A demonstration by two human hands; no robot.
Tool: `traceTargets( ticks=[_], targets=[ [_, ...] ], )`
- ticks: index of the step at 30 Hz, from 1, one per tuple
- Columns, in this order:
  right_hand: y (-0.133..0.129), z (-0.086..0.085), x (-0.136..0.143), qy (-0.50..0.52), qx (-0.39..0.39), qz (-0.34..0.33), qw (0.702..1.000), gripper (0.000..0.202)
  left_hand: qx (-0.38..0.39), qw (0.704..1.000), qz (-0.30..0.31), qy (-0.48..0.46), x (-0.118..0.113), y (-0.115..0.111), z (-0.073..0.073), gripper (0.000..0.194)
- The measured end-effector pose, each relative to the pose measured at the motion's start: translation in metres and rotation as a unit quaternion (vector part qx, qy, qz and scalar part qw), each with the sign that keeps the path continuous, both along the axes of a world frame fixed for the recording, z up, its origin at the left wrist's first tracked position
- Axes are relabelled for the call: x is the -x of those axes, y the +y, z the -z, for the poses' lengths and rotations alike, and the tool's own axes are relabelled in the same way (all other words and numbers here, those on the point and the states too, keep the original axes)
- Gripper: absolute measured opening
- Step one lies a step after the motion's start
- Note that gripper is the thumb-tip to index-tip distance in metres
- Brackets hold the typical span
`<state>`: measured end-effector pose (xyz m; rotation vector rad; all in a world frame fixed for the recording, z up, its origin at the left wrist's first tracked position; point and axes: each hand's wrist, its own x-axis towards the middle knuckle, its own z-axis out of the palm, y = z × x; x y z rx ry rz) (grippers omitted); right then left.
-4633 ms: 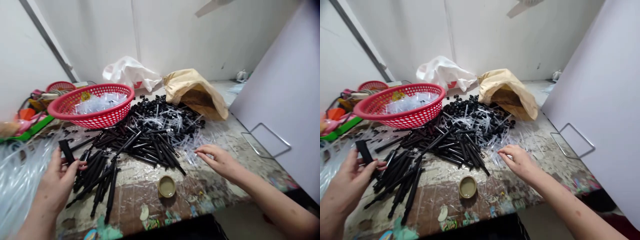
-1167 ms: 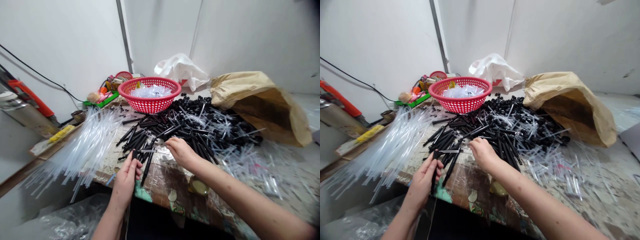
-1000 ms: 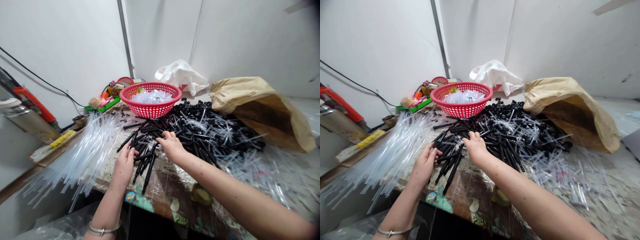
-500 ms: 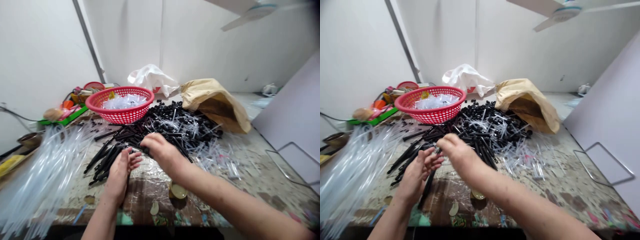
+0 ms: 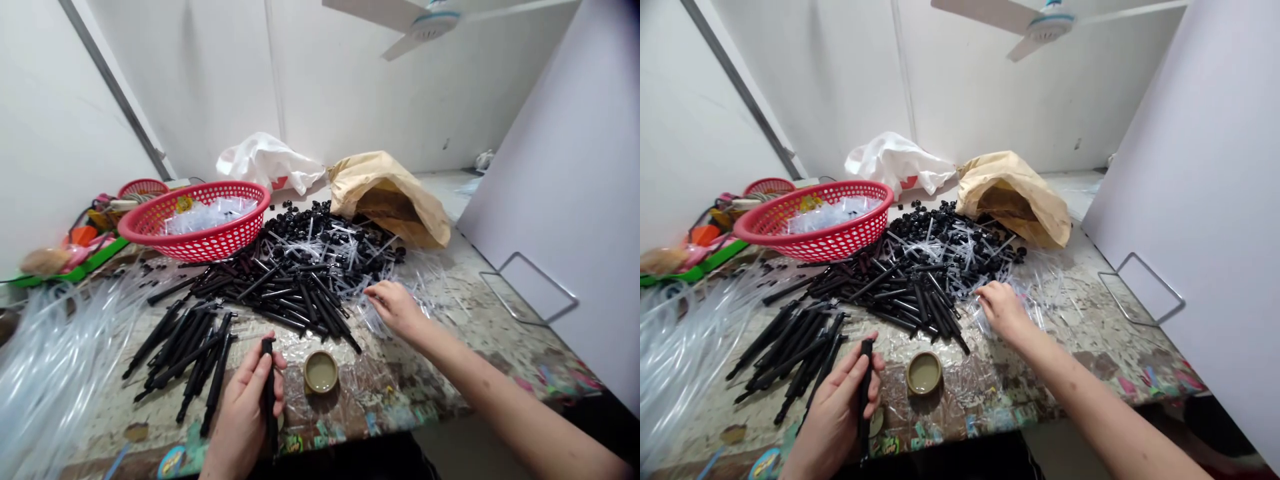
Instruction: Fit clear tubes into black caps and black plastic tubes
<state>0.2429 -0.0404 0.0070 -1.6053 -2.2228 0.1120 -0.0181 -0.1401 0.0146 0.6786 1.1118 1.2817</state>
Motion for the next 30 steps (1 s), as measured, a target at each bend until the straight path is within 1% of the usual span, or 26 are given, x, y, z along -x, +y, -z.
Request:
traceTargets(
  ticks=[1, 3, 6, 8, 10, 13, 16, 19, 20, 21, 23, 24, 25, 27, 29, 30],
  targets=[
    [0.009, 0.002, -0.004, -0.034, 0.01, 0.013, 0.999, 0.022, 0.016, 1.0, 0.006, -0.005, -0.001, -0.003, 0.004, 0.049],
    [0.021, 0.008, -0.004, -0.066, 0.019, 0.015, 0.998, 0.025, 0.042, 0.999, 0.016, -0.01, -0.003, -0.006, 0.014, 0.05],
    [0.027, 0.013, 0.005, -0.083, 0.024, 0.009, 0.996, 0.022, 0.056, 0.998, 0.02, -0.02, -0.002, -0.009, 0.025, 0.049],
    [0.028, 0.013, 0.009, -0.086, 0.028, 0.001, 0.996, 0.018, 0.055, 0.998, 0.019, -0.029, 0.0, -0.01, 0.028, 0.046],
    [0.03, 0.011, 0.009, -0.08, 0.031, -0.008, 0.996, 0.019, 0.053, 0.998, 0.021, -0.038, 0.001, -0.011, 0.028, 0.044],
    [0.038, 0.007, 0.003, -0.045, 0.026, -0.015, 0.999, 0.019, 0.052, 0.997, 0.033, -0.049, 0.003, -0.011, 0.028, 0.041],
    [0.051, 0.001, -0.005, 0.02, 0.013, -0.009, 1.0, 0.018, 0.049, 0.996, 0.04, -0.059, 0.004, -0.012, 0.031, 0.038],
    [0.061, -0.011, -0.006, 0.09, -0.002, 0.01, 0.996, 0.022, 0.033, 0.996, 0.04, -0.066, 0.005, -0.013, 0.034, 0.034],
    [0.062, -0.016, -0.005, 0.128, -0.005, 0.019, 0.992, 0.023, 0.028, 0.996, 0.04, -0.07, 0.005, -0.013, 0.035, 0.034],
    [0.061, -0.022, -0.002, 0.178, 0.002, 0.025, 0.984, 0.024, 0.023, 0.996, 0.039, -0.074, 0.005, -0.013, 0.035, 0.034],
    [0.051, -0.032, 0.008, 0.292, 0.051, 0.016, 0.955, 0.024, 0.015, 0.995, 0.039, -0.086, 0.005, -0.014, 0.036, 0.034],
    [0.043, -0.036, 0.014, 0.33, 0.086, -0.001, 0.94, 0.024, 0.011, 0.995, 0.038, -0.091, 0.005, -0.014, 0.036, 0.035],
    [0.032, -0.039, 0.021, 0.341, 0.12, -0.027, 0.932, 0.024, 0.007, 0.995, 0.038, -0.094, 0.005, -0.014, 0.036, 0.036],
    [0.007, -0.039, 0.034, 0.287, 0.156, -0.092, 0.941, 0.022, 0.001, 0.995, 0.037, -0.096, 0.005, -0.015, 0.036, 0.037],
    [-0.019, -0.03, 0.044, 0.208, 0.147, -0.156, 0.954, 0.02, -0.003, 0.995, 0.036, -0.095, 0.005, -0.017, 0.036, 0.037],
    [-0.03, -0.024, 0.047, 0.175, 0.135, -0.187, 0.957, 0.024, -0.004, 0.995, 0.036, -0.092, 0.005, -0.017, 0.036, 0.037]
  ],
)
